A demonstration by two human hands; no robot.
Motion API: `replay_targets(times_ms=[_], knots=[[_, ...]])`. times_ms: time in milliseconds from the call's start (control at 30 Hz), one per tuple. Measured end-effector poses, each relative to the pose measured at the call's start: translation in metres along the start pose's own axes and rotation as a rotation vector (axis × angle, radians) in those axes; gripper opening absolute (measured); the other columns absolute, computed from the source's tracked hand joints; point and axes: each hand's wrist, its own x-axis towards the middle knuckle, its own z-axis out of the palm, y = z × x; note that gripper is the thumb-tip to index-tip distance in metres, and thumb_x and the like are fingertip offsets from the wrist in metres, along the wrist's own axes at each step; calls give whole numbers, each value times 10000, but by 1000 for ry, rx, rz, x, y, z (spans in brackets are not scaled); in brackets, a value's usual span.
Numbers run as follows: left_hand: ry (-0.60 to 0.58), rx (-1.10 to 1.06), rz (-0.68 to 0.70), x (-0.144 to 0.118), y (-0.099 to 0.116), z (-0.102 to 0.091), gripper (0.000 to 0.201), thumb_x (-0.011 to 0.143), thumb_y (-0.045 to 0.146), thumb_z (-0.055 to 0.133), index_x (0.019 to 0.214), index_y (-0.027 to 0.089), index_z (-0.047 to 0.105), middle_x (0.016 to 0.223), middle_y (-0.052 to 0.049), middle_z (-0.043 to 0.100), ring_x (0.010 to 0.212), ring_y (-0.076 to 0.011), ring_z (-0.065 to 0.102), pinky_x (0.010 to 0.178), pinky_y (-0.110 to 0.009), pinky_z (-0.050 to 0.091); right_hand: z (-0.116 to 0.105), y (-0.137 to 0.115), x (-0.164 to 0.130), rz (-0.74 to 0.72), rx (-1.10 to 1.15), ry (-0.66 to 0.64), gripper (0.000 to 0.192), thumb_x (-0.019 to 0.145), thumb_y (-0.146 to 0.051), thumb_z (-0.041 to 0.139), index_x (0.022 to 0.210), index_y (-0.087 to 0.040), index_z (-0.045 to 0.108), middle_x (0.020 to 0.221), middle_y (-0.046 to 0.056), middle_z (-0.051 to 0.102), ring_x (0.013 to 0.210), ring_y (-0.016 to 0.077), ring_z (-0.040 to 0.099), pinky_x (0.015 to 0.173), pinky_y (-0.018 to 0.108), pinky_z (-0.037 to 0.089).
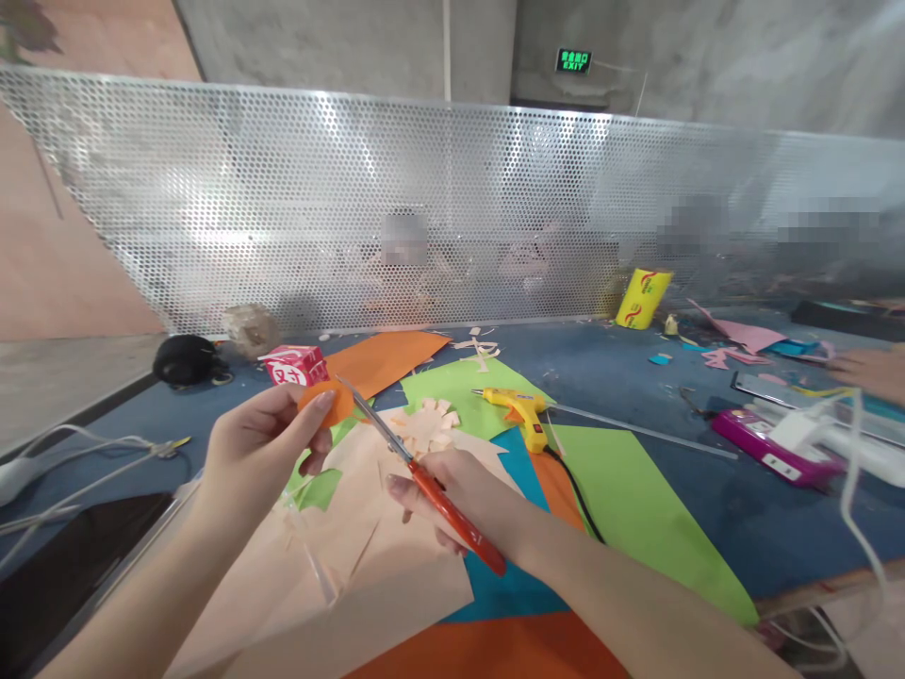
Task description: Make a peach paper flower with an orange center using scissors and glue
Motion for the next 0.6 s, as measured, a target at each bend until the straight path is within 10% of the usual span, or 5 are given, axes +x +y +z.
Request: replay_targets(times_ms=[600], knots=[[9,-22,22,2,0,0,228,775,261,576,573,177,513,413,50,530,303,-58,441,335,-176,338,-1,-6,-4,-3,-1,-42,416,805,-557,519,693,-158,489,406,-117,257,262,43,335,292,159,252]])
